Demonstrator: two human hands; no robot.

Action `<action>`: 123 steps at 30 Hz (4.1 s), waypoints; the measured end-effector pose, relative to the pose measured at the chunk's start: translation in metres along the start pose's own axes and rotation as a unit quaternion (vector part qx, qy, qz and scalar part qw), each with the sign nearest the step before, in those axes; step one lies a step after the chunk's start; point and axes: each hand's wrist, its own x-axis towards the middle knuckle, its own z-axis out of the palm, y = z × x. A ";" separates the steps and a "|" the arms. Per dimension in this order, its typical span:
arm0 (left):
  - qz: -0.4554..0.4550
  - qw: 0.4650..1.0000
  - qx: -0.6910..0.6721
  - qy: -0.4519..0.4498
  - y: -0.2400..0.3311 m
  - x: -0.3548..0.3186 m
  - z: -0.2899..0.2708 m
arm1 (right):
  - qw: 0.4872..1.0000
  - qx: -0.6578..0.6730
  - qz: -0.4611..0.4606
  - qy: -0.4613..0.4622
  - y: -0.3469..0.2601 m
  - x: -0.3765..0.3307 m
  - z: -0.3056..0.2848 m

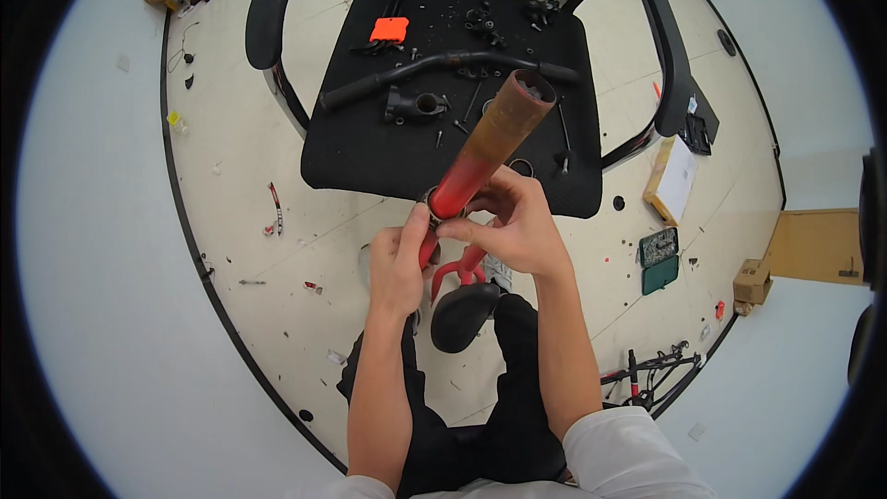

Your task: The person assembles a red bicycle fork by inserting a metal tube and securing it with a metal ring and a black clamp. They manipulate the components by hand, adjusting the position of the tube and tightening the clamp to hold everything in place.

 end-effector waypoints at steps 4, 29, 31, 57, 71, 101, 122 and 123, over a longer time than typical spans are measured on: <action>0.002 1.000 0.009 -0.007 -0.002 0.001 0.001 | 1.000 0.008 0.019 0.013 -0.009 0.000 0.004; 0.098 0.988 0.105 0.050 -0.002 0.003 -0.001 | 0.995 -0.041 0.018 0.087 -0.004 0.004 0.026; 0.107 0.984 0.131 0.054 -0.002 0.004 -0.002 | 0.996 -0.040 0.023 0.082 -0.003 0.003 0.028; 0.072 0.989 0.121 0.049 0.008 -0.002 -0.004 | 0.998 -0.030 -0.015 0.048 -0.001 0.001 0.010; 0.092 0.994 0.043 0.030 0.006 -0.001 0.002 | 0.997 -0.069 0.010 0.023 -0.020 -0.003 0.004; 0.067 0.997 -0.029 -0.021 0.005 -0.005 -0.006 | 0.973 0.193 0.123 0.021 -0.015 -0.007 0.010; 0.063 0.982 0.126 0.122 0.001 0.009 -0.015 | 0.925 -0.317 0.006 0.208 0.020 0.039 -0.087; 0.076 0.978 0.147 0.129 0.001 0.010 -0.016 | 0.927 -0.327 0.012 0.185 0.021 0.049 -0.082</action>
